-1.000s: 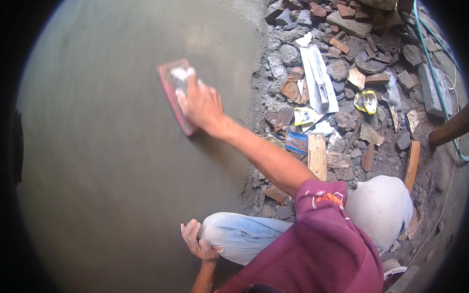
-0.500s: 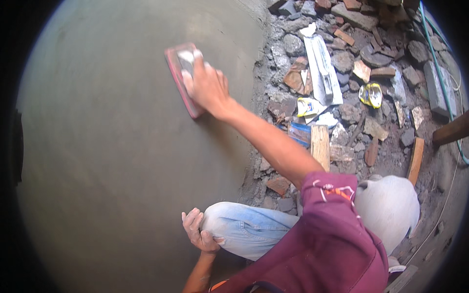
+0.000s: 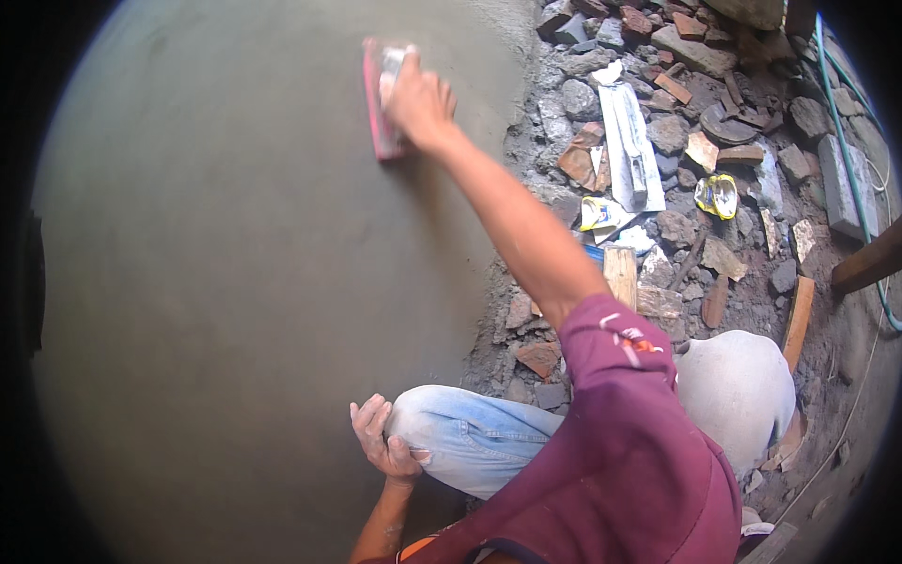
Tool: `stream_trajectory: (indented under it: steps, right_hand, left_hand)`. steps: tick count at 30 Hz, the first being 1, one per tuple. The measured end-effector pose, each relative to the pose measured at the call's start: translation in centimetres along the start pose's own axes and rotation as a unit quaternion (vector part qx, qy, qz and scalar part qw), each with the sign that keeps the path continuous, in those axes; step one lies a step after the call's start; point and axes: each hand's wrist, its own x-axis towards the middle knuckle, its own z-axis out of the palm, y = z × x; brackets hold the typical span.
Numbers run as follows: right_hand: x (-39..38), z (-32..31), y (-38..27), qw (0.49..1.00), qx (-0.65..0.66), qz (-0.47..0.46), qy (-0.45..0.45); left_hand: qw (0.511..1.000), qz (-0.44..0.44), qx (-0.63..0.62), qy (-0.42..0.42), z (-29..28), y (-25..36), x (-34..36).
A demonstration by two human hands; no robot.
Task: The person smooths a curved concrete wall using a pink trowel held in the right hand, moving it in circular and sweeping motions. The person occasionally touches the wall with the left hand to check the surface while remaining in a squatting position.
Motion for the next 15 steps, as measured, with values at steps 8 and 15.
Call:
stream_trajectory:
  steps: [8,15]
  right_hand:
    - [-16.1,2.2,1.6,0.991,0.051,-0.120,0.008]
    - [-17.6,2.0,4.4,0.994,0.038,0.088,-0.047]
  left_hand:
    - [1.000,-0.007,0.019,0.001,-0.6,0.6,-0.7]
    - [1.000,0.006,0.020,-0.009,-0.6,0.9,-1.0]
